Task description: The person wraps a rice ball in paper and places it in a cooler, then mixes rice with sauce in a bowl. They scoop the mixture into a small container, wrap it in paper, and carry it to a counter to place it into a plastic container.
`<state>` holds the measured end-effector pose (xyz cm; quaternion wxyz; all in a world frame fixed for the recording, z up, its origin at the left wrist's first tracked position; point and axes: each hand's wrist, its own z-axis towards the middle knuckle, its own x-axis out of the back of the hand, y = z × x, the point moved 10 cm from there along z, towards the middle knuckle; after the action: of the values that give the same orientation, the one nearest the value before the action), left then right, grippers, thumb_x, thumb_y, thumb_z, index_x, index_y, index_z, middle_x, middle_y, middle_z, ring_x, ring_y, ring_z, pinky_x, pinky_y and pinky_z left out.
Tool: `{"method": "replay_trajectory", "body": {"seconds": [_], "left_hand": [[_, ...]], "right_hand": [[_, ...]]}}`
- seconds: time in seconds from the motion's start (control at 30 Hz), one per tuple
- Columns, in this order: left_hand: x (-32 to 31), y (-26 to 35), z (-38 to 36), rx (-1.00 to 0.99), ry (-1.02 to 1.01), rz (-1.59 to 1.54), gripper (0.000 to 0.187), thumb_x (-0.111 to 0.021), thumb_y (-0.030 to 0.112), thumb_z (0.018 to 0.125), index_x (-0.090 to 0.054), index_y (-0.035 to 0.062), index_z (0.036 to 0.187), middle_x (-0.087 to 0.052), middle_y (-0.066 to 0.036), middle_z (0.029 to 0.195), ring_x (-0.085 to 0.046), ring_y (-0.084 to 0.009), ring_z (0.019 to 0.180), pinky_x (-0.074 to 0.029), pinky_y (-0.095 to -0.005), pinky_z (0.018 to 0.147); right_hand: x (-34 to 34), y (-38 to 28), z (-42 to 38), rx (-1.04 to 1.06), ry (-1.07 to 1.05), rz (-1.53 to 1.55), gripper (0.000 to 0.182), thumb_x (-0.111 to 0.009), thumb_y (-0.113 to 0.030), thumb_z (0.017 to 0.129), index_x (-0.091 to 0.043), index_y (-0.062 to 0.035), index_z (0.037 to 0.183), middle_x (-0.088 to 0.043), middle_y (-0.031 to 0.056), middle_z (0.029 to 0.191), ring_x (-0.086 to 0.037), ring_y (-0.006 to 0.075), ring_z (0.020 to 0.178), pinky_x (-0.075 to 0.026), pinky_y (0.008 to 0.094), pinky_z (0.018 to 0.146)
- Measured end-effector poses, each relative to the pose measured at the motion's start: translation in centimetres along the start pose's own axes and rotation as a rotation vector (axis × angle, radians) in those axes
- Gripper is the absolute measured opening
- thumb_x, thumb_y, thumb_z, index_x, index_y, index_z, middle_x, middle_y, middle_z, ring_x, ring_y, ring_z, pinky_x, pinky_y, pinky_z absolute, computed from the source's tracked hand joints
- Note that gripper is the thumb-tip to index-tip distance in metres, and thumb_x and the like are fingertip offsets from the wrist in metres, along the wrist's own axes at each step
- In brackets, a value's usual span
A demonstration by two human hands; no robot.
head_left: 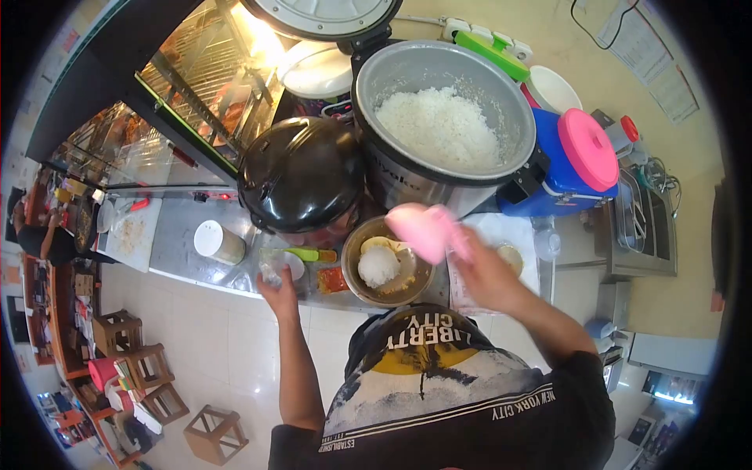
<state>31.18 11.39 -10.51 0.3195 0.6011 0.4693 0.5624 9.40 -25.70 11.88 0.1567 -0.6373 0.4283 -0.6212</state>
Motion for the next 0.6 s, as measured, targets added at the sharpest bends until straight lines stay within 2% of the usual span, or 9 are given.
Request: {"method": "replay_trajectory", "body": {"seconds": [0.03,0.07,0.1,0.17,0.3,0.37,0.47,0.57,0.6], "left_hand": [[0.5,0.3,-0.7,-0.057,0.038,0.047,0.088,-0.073,0.043,0.089,-0.029,-0.0055,0.150,-0.039,-0.028,0.146,-0.041,-0.0379,0.135,-0.035,-0.0454,0.111],[0.6,0.7,-1.5,-0.115,0.074,0.092,0.092,-0.073,0.046,0.089,-0.028,-0.0042,0.151,-0.036,-0.030,0.148,-0.038,-0.0397,0.138,-0.034,-0.0476,0.113],[0.8,0.8,-2.3,-0.114,0.112,0.170,0.093,-0.073,0.047,0.088,-0.028,-0.0028,0.152,-0.033,-0.031,0.149,-0.036,-0.0416,0.139,-0.032,-0.0501,0.113],[2.0,1.3,-4.3,-0.114,0.189,0.344,0.095,-0.072,0.051,0.087,-0.027,-0.0001,0.153,-0.027,-0.032,0.152,-0.031,-0.0452,0.141,-0.029,-0.0550,0.113],[1.2,6.2,-7.9,-0.390,0.262,0.510,0.089,-0.070,0.046,0.087,-0.029,0.0013,0.152,-0.026,-0.033,0.152,-0.028,-0.0497,0.140,-0.026,-0.0600,0.112],[0.2,8.0,-9.2,-0.405,0.206,0.529,0.088,-0.072,0.045,0.087,-0.030,0.0015,0.151,-0.026,-0.035,0.151,-0.028,-0.0496,0.140,-0.026,-0.0601,0.112],[-0.2,7.7,-10.7,-0.384,0.178,0.514,0.081,-0.072,0.039,0.088,-0.034,0.0024,0.150,-0.026,-0.033,0.151,-0.030,-0.0487,0.139,-0.026,-0.0591,0.113],[0.2,4.8,-12.2,-0.329,0.168,0.510,0.077,-0.072,0.033,0.088,-0.036,-0.0019,0.147,-0.028,-0.034,0.149,-0.030,-0.0486,0.139,-0.027,-0.0586,0.112],[0.5,3.1,-12.6,-0.293,0.167,0.516,0.076,-0.072,0.032,0.088,-0.037,-0.0021,0.146,-0.028,-0.033,0.149,-0.030,-0.0484,0.138,-0.027,-0.0584,0.112]], "right_hand": [[3.8,-1.4,0.0,0.097,0.140,0.046,0.046,-0.051,-0.012,0.099,-0.036,-0.0022,0.141,-0.064,0.0286,0.108,-0.066,0.0487,0.092,-0.052,0.0509,0.079],[8.1,-4.2,0.1,0.362,0.305,-0.074,0.044,-0.051,-0.012,0.099,-0.038,-0.0023,0.140,-0.064,0.0280,0.105,-0.066,0.0468,0.094,-0.052,0.0472,0.079],[11.1,-4.5,1.3,0.226,0.322,-0.139,0.042,-0.052,-0.012,0.099,-0.040,-0.0028,0.139,-0.063,0.0274,0.109,-0.065,0.0446,0.099,-0.051,0.0481,0.081],[14.8,-4.5,6.6,0.275,0.364,-0.583,0.045,-0.053,-0.012,0.096,-0.043,-0.0044,0.140,-0.065,0.0256,0.114,-0.065,0.0444,0.098,-0.053,0.0491,0.081],[16.8,3.9,23.9,-0.225,0.059,-1.034,0.036,-0.051,-0.013,0.096,-0.053,-0.0006,0.130,-0.070,0.0229,0.112,-0.069,0.0368,0.103,-0.056,0.0466,0.082],[16.9,6.2,28.8,-0.199,0.199,-1.051,0.033,-0.051,-0.012,0.095,-0.057,-0.0002,0.125,-0.073,0.0206,0.108,-0.073,0.0330,0.095,-0.059,0.0446,0.076],[13.4,7.8,33.4,-0.036,0.216,-1.192,0.031,-0.050,-0.012,0.095,-0.058,0.0004,0.123,-0.072,0.0215,0.112,-0.074,0.0317,0.095,-0.060,0.0431,0.075],[11.9,7.3,33.7,0.041,0.042,-1.278,0.030,-0.052,-0.016,0.096,-0.065,-0.0009,0.119,-0.072,0.0183,0.113,-0.074,0.0320,0.095,-0.060,0.0424,0.074],[12.0,7.3,33.0,0.015,-0.075,-1.317,0.028,-0.059,-0.017,0.093,-0.069,-0.0037,0.115,-0.073,0.0161,0.113,-0.073,0.0316,0.098,-0.059,0.0419,0.077]]}}
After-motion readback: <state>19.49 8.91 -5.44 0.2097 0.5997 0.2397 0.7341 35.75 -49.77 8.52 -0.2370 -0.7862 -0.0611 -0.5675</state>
